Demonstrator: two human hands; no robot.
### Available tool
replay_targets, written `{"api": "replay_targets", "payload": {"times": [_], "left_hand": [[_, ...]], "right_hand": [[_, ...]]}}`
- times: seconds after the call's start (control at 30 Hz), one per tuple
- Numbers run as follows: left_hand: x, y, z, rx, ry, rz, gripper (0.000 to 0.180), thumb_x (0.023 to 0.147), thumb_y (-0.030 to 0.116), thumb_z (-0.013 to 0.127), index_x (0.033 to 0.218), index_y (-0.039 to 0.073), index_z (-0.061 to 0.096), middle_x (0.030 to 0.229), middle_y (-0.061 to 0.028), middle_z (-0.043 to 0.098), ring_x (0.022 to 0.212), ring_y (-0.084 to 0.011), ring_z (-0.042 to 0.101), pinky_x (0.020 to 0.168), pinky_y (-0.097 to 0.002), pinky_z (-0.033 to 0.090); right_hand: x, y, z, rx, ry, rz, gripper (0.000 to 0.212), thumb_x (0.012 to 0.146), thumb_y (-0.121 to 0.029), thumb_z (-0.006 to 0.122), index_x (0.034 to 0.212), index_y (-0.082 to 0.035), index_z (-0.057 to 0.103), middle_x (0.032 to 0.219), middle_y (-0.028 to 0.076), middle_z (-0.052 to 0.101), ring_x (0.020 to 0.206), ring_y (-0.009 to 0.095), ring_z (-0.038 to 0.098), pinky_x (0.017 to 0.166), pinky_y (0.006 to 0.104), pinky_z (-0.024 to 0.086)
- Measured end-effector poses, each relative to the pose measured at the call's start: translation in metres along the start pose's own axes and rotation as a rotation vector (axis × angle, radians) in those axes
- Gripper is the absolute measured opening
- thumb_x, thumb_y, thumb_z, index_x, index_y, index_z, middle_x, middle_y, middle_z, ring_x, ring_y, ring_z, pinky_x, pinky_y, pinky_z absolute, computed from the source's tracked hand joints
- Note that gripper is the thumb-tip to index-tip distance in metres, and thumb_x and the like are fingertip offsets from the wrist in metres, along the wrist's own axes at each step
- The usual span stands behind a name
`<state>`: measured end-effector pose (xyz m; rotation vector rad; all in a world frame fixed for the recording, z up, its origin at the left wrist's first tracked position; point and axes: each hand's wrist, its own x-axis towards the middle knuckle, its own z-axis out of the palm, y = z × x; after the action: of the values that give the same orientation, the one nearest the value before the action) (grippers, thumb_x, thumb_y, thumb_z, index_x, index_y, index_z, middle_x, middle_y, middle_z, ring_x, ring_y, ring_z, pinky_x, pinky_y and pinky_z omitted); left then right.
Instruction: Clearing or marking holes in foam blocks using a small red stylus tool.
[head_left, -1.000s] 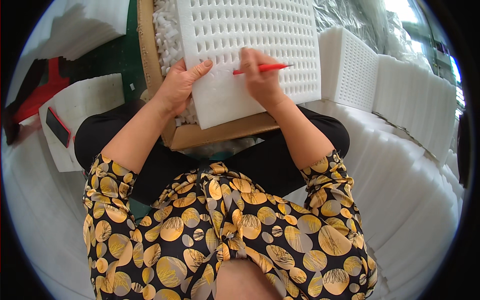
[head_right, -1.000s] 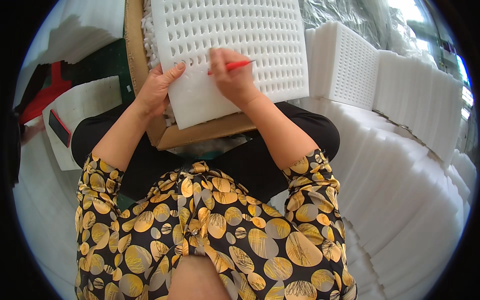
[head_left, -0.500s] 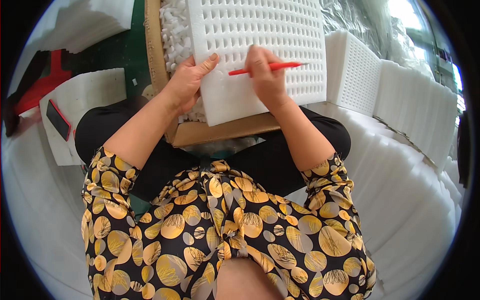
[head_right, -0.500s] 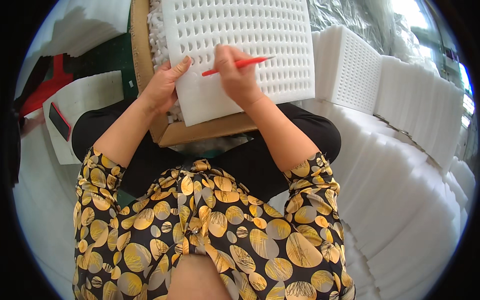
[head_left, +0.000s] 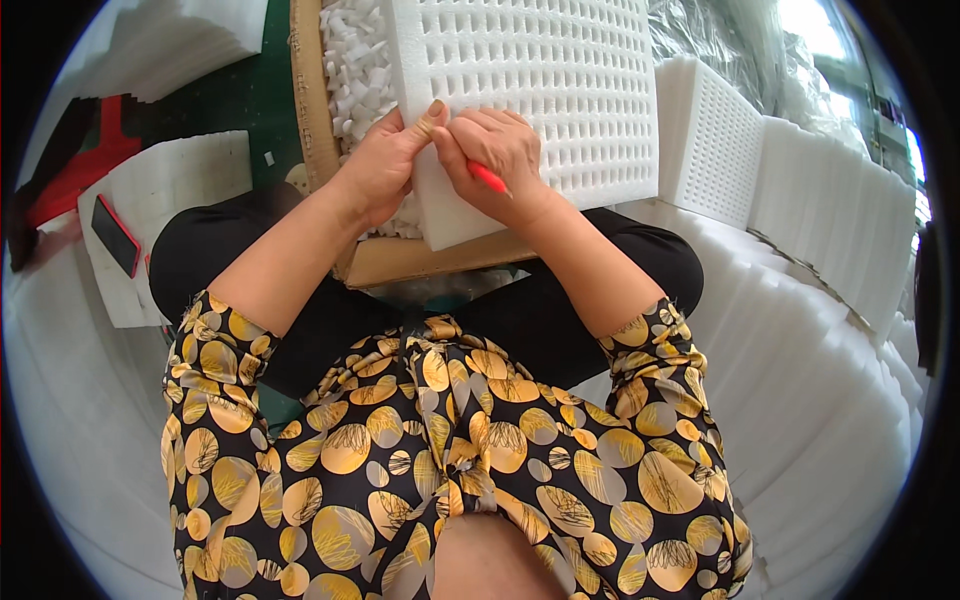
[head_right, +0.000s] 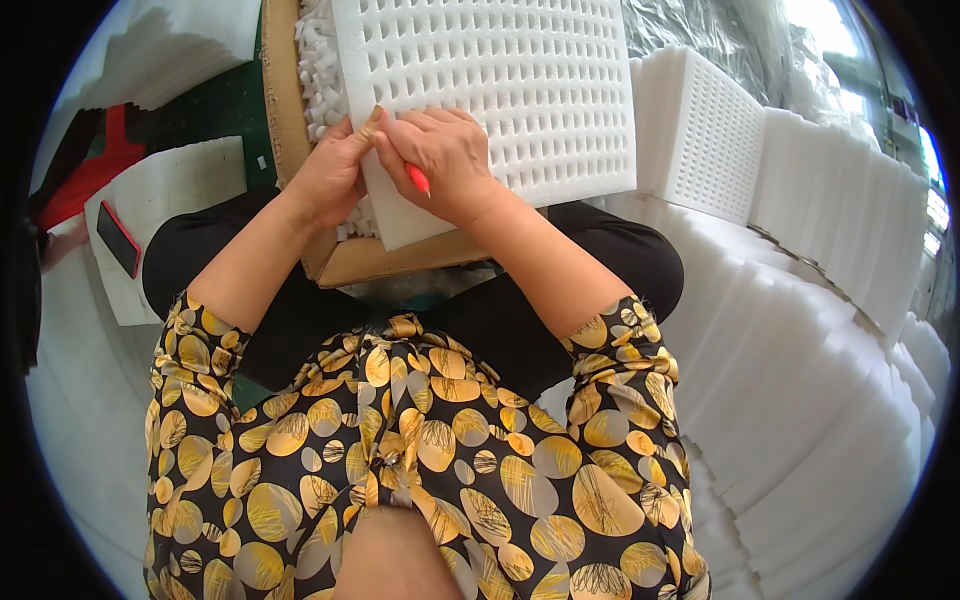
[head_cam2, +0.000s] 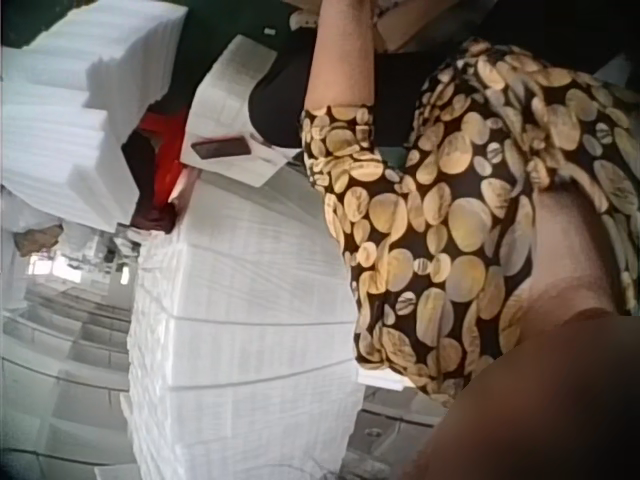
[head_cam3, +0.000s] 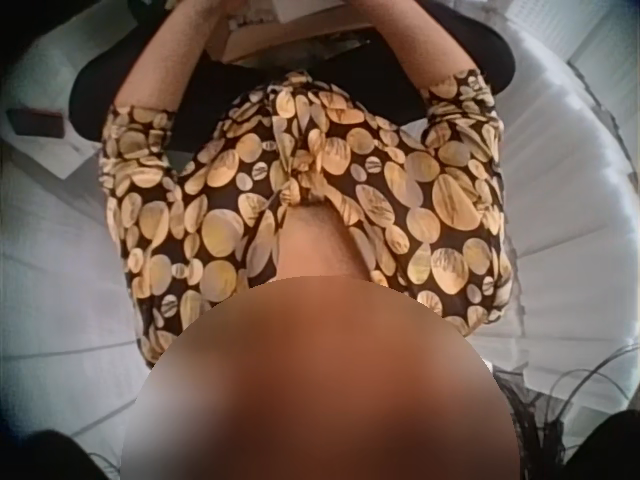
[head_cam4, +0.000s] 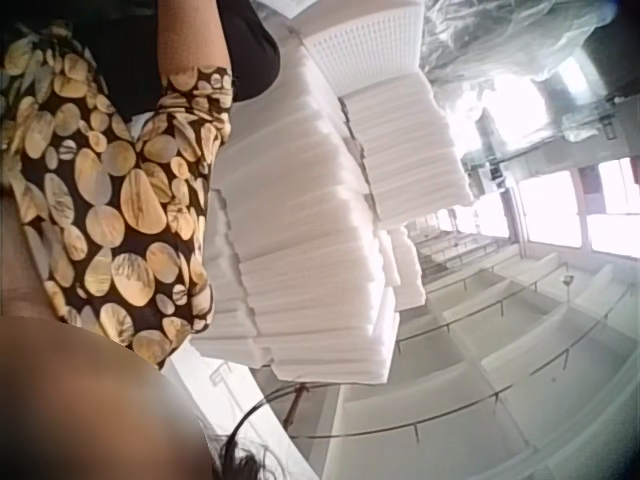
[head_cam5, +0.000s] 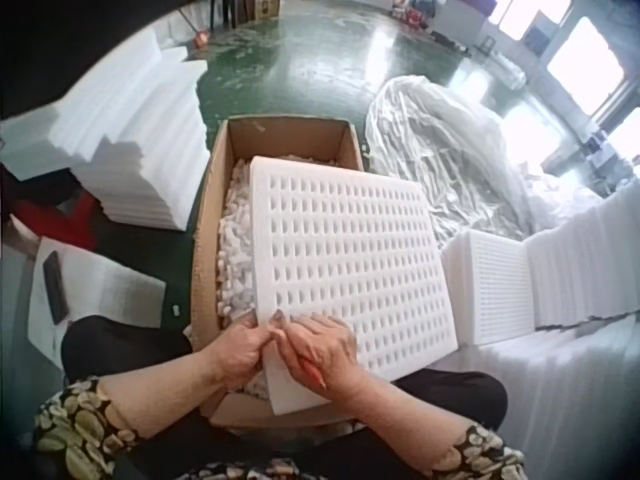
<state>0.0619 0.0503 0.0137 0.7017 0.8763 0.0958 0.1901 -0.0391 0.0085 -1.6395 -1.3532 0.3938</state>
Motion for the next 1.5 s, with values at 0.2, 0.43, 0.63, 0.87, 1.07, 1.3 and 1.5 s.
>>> {"api": "replay_targets", "payload": {"times": [0.2,0.43,0.63,0.87,1.07,1.3,1.5], "left_hand": [[-0.001,0.006,0.004,-0.018,0.012,0.009,0.038,0.094,0.036,0.055,0.119,0.008,0.054,0.105,-0.006,0.063,0.092,-0.0122,0.059,0.078,-0.0276,0.05],[0.005,-0.001,-0.002,0.027,-0.024,0.014,0.043,0.092,0.039,0.057,0.119,0.006,0.054,0.105,-0.008,0.063,0.091,-0.014,0.06,0.077,-0.028,0.05],[0.011,0.008,-0.015,-0.159,0.041,0.104,0.04,0.091,0.031,0.062,0.117,0.001,0.054,0.105,-0.0131,0.064,0.09,-0.0204,0.064,0.074,-0.0281,0.053],[0.005,0.004,-0.014,-0.01,0.097,0.055,0.036,0.088,0.018,0.066,0.117,0.001,0.054,0.106,-0.0152,0.064,0.091,-0.0223,0.065,0.074,-0.0303,0.055],[0.005,0.003,-0.01,-0.064,0.122,0.059,0.034,0.086,0.014,0.067,0.116,0.001,0.055,0.105,-0.0144,0.065,0.086,-0.021,0.066,0.071,-0.0296,0.056],[0.006,-0.001,-0.008,-0.011,0.168,0.104,0.031,0.087,0.014,0.066,0.114,0.001,0.057,0.101,-0.0131,0.066,0.081,-0.0191,0.066,0.068,-0.0273,0.056],[0.004,-0.003,-0.004,0.015,0.151,0.12,0.03,0.087,0.013,0.065,0.113,0.001,0.057,0.1,-0.0123,0.066,0.08,-0.0185,0.066,0.066,-0.0271,0.056]], "right_hand": [[0.005,-0.009,-0.015,0.697,0.102,0.497,0.03,0.091,-0.011,0.049,0.062,-0.009,0.044,0.058,0.0,0.044,0.054,0.011,0.038,0.055,0.0243,0.036],[0.0,-0.004,0.003,-0.047,0.102,-0.139,0.032,0.092,-0.013,0.049,0.061,-0.006,0.047,0.058,-0.001,0.048,0.055,0.009,0.039,0.055,0.0223,0.035],[-0.007,0.015,-0.038,0.567,0.259,0.438,0.037,0.095,-0.017,0.046,0.059,-0.008,0.047,0.057,-0.001,0.045,0.054,0.009,0.036,0.054,0.0219,0.033],[-0.008,0.031,-0.051,0.593,0.353,0.563,0.04,0.096,-0.021,0.044,0.058,-0.009,0.047,0.056,-0.002,0.043,0.054,0.009,0.034,0.054,0.0212,0.031],[-0.011,0.02,-0.038,0.512,0.198,0.513,0.041,0.096,-0.022,0.045,0.057,-0.009,0.045,0.056,-0.001,0.044,0.054,0.009,0.035,0.055,0.0214,0.032],[-0.011,0.03,-0.037,0.163,0.128,0.24,0.038,0.093,-0.02,0.05,0.058,-0.008,0.044,0.055,-0.001,0.044,0.052,0.01,0.035,0.054,0.0227,0.035],[-0.013,0.034,-0.014,-0.143,0.137,-0.028,0.034,0.088,-0.016,0.056,0.058,-0.01,0.043,0.053,-0.002,0.044,0.049,0.012,0.038,0.053,0.0234,0.035]]}}
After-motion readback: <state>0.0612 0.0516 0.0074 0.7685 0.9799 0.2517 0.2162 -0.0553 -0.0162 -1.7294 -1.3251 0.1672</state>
